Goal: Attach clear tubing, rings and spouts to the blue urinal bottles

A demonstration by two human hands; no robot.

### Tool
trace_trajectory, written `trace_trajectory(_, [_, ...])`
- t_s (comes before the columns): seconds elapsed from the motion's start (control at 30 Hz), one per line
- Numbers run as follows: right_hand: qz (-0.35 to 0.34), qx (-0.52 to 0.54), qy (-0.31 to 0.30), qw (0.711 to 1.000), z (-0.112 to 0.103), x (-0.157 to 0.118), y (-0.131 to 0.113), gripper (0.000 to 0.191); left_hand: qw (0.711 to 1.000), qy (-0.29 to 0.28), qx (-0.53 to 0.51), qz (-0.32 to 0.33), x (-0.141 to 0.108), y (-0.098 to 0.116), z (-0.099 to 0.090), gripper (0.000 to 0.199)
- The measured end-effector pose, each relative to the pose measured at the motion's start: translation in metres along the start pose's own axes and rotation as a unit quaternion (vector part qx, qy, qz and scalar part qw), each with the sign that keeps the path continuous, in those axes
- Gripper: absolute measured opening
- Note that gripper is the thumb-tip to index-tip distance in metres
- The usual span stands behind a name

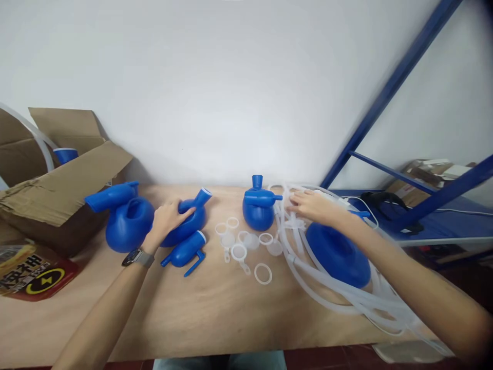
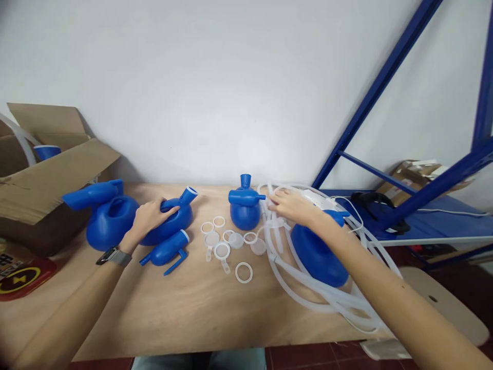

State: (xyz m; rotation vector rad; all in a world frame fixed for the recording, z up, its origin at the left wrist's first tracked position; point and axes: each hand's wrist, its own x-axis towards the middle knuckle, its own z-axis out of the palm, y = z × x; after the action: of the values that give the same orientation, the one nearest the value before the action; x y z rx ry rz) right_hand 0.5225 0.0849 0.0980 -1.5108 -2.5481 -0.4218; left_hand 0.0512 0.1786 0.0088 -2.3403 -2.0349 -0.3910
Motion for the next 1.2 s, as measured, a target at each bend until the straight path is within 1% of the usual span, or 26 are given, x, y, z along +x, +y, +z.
trace_trajectory(0.07, [-0.011, 0.004, -0.015, 1.000, -0.029, 0.006, 0.016, 0.011, 1.000, -0.001, 0.001, 0.000, 0.000, 0.000, 0.001, 0.066])
trace_trajectory(0.1, [-0.008, 0.004, -0.012, 1.000, -0.043, 0.009, 0.023, 0.006, 1.000, -0.001, 0.002, 0.000, -0.001, -0.001, 0.001, 0.067])
trace_trajectory(0.13, [0.002, 0.005, 0.003, 1.000, -0.058, 0.011, 0.031, 0.005, 1.000, 0.000, 0.002, 0.000, -0.001, -0.001, 0.002, 0.067])
trace_trajectory(0.2, [0.025, -0.006, 0.038, 0.999, -0.085, 0.017, 0.041, 0.031, 1.000, 0.002, 0.000, 0.000, -0.001, -0.002, 0.004, 0.067])
trace_trajectory(0.23, [0.038, -0.021, 0.054, 0.998, -0.096, 0.020, 0.043, 0.039, 1.000, 0.003, -0.001, 0.000, 0.000, -0.002, 0.004, 0.067])
trace_trajectory(0.3, [0.067, -0.076, 0.073, 0.992, -0.112, 0.028, 0.039, 0.044, 1.000, 0.005, -0.003, -0.001, 0.000, -0.003, 0.006, 0.067])
trace_trajectory(0.37, [0.075, -0.134, 0.068, 0.986, -0.116, 0.042, 0.020, 0.043, 1.000, 0.005, -0.005, -0.001, 0.001, -0.003, 0.007, 0.068])
trace_trajectory(0.43, [0.043, -0.160, 0.034, 0.986, -0.109, 0.062, -0.008, 0.046, 1.000, 0.006, -0.006, 0.000, 0.002, -0.003, 0.007, 0.069])
trace_trajectory(0.47, [0.024, -0.161, 0.024, 0.986, -0.101, 0.074, -0.025, 0.044, 1.000, 0.006, -0.008, 0.001, 0.002, -0.003, 0.006, 0.069])
trace_trajectory(0.5, [0.002, -0.164, 0.002, 0.986, -0.092, 0.087, -0.042, 0.039, 1.000, 0.006, -0.009, 0.004, 0.002, -0.003, 0.006, 0.070])
trace_trajectory(0.57, [-0.030, -0.173, -0.016, 0.984, -0.070, 0.116, -0.072, 0.035, 1.000, 0.006, -0.014, 0.010, 0.002, -0.003, 0.004, 0.071])
trace_trajectory(0.63, [-0.046, -0.165, -0.028, 0.985, -0.047, 0.144, -0.094, 0.039, 1.000, 0.006, -0.020, 0.020, 0.001, -0.003, 0.003, 0.071])
trace_trajectory(0.7, [-0.045, -0.145, -0.035, 0.988, -0.026, 0.166, -0.106, 0.040, 0.999, 0.004, -0.027, 0.033, 0.001, -0.004, 0.001, 0.069])
trace_trajectory(0.77, [-0.045, -0.125, -0.039, 0.990, -0.011, 0.182, -0.111, 0.035, 0.998, -0.001, -0.037, 0.046, 0.001, -0.005, 0.000, 0.067])
trace_trajectory(0.87, [-0.064, -0.108, -0.041, 0.991, 0.001, 0.193, -0.107, 0.028, 0.996, -0.004, -0.055, 0.066, 0.002, -0.009, -0.001, 0.066])
trace_trajectory(0.97, [-0.076, -0.093, -0.027, 0.992, 0.002, 0.193, -0.090, 0.024, 0.994, -0.006, -0.075, 0.083, 0.003, -0.012, -0.002, 0.066])
trace_trajectory(1.1, [-0.091, -0.034, 0.047, 0.994, 0.005, 0.189, -0.066, 0.027, 0.991, -0.013, -0.095, 0.095, 0.007, -0.017, -0.001, 0.066])
trace_trajectory(1.13, [-0.101, -0.018, 0.053, 0.993, 0.009, 0.188, -0.065, 0.028, 0.990, -0.015, -0.098, 0.096, 0.008, -0.018, 0.000, 0.066])
trace_trajectory(1.2, [-0.131, 0.009, 0.031, 0.991, 0.022, 0.186, -0.071, 0.027, 0.990, -0.019, -0.102, 0.098, 0.010, -0.019, 0.002, 0.065])
